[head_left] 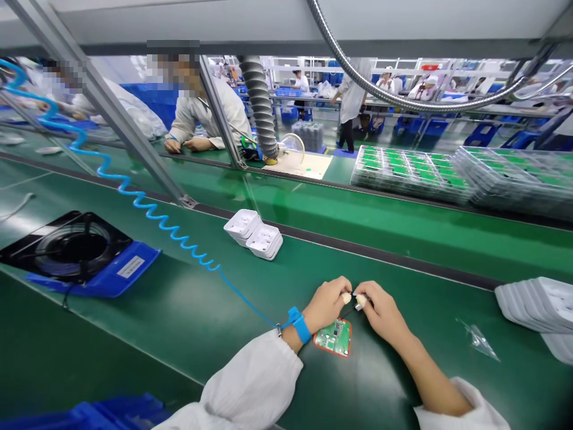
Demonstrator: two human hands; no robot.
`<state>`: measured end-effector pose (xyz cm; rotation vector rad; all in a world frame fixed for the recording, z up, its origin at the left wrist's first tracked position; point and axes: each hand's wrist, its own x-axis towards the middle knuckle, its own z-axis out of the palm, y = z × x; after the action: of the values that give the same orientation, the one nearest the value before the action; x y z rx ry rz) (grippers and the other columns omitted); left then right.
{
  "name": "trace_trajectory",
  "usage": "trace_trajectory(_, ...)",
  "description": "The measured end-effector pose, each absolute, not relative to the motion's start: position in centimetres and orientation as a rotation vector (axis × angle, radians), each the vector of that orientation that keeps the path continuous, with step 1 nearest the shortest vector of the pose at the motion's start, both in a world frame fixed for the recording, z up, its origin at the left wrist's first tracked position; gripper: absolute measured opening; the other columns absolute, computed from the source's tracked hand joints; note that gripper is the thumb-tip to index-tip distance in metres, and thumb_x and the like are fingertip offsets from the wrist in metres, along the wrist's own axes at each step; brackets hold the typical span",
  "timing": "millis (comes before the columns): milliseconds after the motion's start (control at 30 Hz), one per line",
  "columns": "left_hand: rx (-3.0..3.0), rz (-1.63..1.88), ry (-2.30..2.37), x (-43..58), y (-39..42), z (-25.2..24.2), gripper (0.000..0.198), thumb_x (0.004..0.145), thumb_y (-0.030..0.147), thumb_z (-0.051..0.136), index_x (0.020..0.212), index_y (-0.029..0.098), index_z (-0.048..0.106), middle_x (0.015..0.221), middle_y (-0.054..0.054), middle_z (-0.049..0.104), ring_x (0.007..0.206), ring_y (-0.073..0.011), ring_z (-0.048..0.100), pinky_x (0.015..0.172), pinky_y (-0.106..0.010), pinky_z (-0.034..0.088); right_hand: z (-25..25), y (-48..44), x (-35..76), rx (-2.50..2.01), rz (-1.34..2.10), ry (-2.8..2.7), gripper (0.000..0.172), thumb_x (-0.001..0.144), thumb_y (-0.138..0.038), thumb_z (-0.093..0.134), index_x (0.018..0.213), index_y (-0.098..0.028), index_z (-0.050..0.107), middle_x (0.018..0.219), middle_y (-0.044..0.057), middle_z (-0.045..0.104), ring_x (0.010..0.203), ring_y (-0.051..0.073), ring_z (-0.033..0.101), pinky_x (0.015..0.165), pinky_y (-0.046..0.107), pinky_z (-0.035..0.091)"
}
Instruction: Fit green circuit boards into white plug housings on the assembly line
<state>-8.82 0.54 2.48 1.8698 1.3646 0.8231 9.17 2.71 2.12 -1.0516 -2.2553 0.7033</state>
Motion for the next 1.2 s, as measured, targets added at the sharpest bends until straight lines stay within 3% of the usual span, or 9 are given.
trace_trajectory(100, 1.793, 0.871, 1.333, -8.7, 0.4, 2.3, 0.027, 0.072, 0.006, 0.044, 0.095, 0.018, 0.05, 0.082, 0.0, 0.059, 0.075, -0.0131, 0.054, 0.07, -0.023, 0.04, 2.2, 2.7, 9.2, -1.056, 0.708, -2.26, 0.017, 0.089, -0.02, 0.035, 0.089, -0.021, 0.052, 0.088, 0.004, 0.056, 0.083, 0.016, 0.052, 0.074, 0.03, 0.042)
trace_trajectory(367, 1.727, 0.846, 1.4, -8.7, 0.5, 2.4, 0.012, 0.07, 0.013, 0.052, 0.081, 0.017, 0.056, 0.066, 0.004, 0.054, 0.06, -0.0101, 0.047, 0.056, -0.021, 0.034, 2.3, 2.6, 9.1, -1.056, 0.699, -2.269, 0.018, 0.086, -0.017, 0.036, 0.087, -0.02, 0.053, 0.086, 0.004, 0.057, 0.079, 0.016, 0.053, 0.071, 0.029, 0.042)
trace_trajectory(800, 1.819, 0.789, 1.457, -8.4, 0.5, 2.8, 0.011, 0.07, 0.008, 0.051, 0.073, 0.017, 0.057, 0.066, 0.003, 0.055, 0.062, -0.0112, 0.049, 0.057, -0.021, 0.034, 1.8, 2.3, 8.5, -1.009, 0.659, -2.297, 0.017, 0.084, -0.012, 0.035, 0.082, -0.02, 0.05, 0.082, 0.003, 0.055, 0.078, 0.016, 0.049, 0.07, 0.029, 0.04)
trace_trajectory(1000, 1.904, 0.743, 1.536, -8.1, 0.5, 2.2, 0.01, 0.071, 0.009, 0.052, 0.073, 0.018, 0.055, 0.073, 0.0, 0.058, 0.07, -0.0142, 0.052, 0.065, -0.024, 0.037, 0.9, 2.1, 7.6, -1.064, 0.426, -2.42, 0.017, 0.081, -0.012, 0.035, 0.079, -0.019, 0.05, 0.078, 0.005, 0.053, 0.076, 0.019, 0.047, 0.071, 0.034, 0.04)
trace_trajectory(1100, 1.9, 0.715, 1.503, -8.4, 0.7, 2.4, 0.01, 0.073, 0.012, 0.053, 0.079, 0.019, 0.057, 0.074, 0.0, 0.059, 0.071, -0.0147, 0.053, 0.066, -0.024, 0.039, 0.8, 2.4, 7.7, -1.09, 0.458, -2.348, 0.02, 0.082, -0.014, 0.035, 0.09, -0.019, 0.053, 0.089, 0.006, 0.057, 0.084, 0.019, 0.05, 0.076, 0.035, 0.042)
trace_trajectory(1200, 1.993, 0.814, 1.547, -10.0, 0.9, 3.6, 0.017, 0.076, 0.019, 0.055, 0.092, 0.02, 0.058, 0.091, -0.004, 0.061, 0.086, -0.0186, 0.053, 0.078, -0.029, 0.041, 0.9, 2.8, 8.9, -1.184, 0.426, -2.172, 0.03, 0.085, -0.025, 0.04, 0.113, -0.019, 0.047, 0.11, 0.01, 0.055, 0.099, 0.021, 0.051, 0.083, 0.037, 0.043)
